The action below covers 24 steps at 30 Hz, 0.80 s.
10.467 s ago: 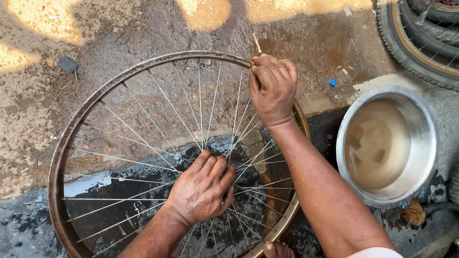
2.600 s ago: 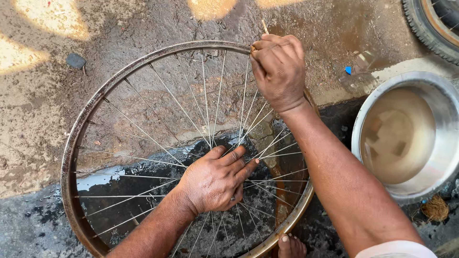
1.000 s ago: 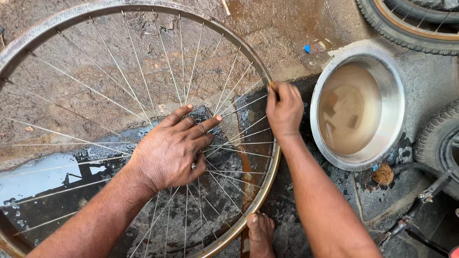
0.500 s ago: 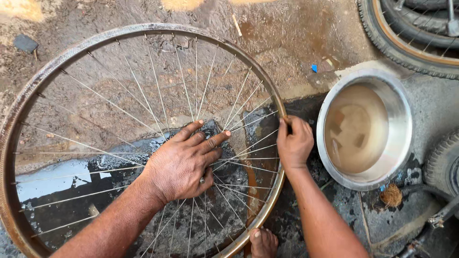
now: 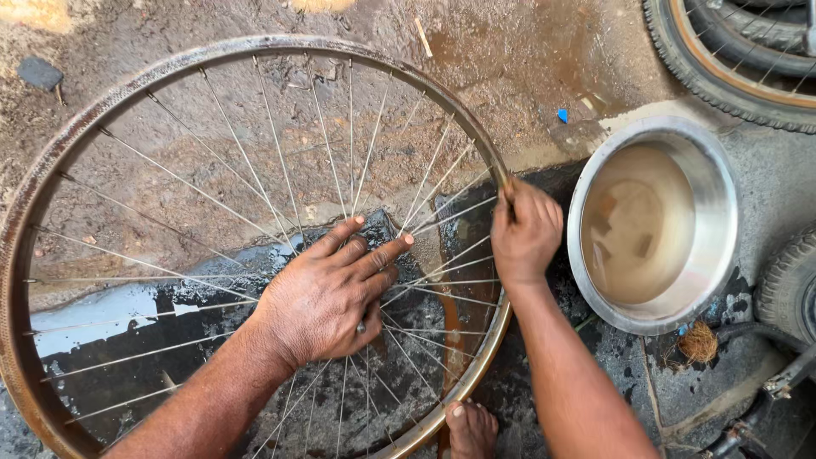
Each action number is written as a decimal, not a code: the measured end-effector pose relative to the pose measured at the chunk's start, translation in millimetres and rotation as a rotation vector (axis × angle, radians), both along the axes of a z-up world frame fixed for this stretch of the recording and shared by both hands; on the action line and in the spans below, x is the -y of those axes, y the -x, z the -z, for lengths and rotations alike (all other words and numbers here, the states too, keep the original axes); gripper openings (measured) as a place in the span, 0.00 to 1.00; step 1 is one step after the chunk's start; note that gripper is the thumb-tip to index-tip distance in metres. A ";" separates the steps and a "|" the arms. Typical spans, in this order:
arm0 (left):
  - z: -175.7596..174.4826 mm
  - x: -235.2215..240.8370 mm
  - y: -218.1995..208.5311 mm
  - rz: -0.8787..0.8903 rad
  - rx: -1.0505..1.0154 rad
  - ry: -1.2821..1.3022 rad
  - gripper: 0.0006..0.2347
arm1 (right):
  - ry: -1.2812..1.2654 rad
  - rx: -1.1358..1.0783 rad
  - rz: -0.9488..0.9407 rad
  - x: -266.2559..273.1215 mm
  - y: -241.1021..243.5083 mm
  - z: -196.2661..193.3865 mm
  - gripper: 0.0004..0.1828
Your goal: The person scrubs a bicycle wheel rim and spokes with a brush and water from a metal bowl. They repeatedly dip the brush into the bowl and scrub different sections of the wheel.
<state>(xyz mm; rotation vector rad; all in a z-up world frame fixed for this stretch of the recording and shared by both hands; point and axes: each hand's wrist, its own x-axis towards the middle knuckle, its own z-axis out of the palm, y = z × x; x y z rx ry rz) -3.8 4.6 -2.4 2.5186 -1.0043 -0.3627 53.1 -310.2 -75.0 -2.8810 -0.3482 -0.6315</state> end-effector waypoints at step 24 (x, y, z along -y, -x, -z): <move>-1.2 -2.1 2.7 0.035 0.032 -0.102 0.20 | -0.136 -0.089 0.315 9.4 88.7 4.0 0.06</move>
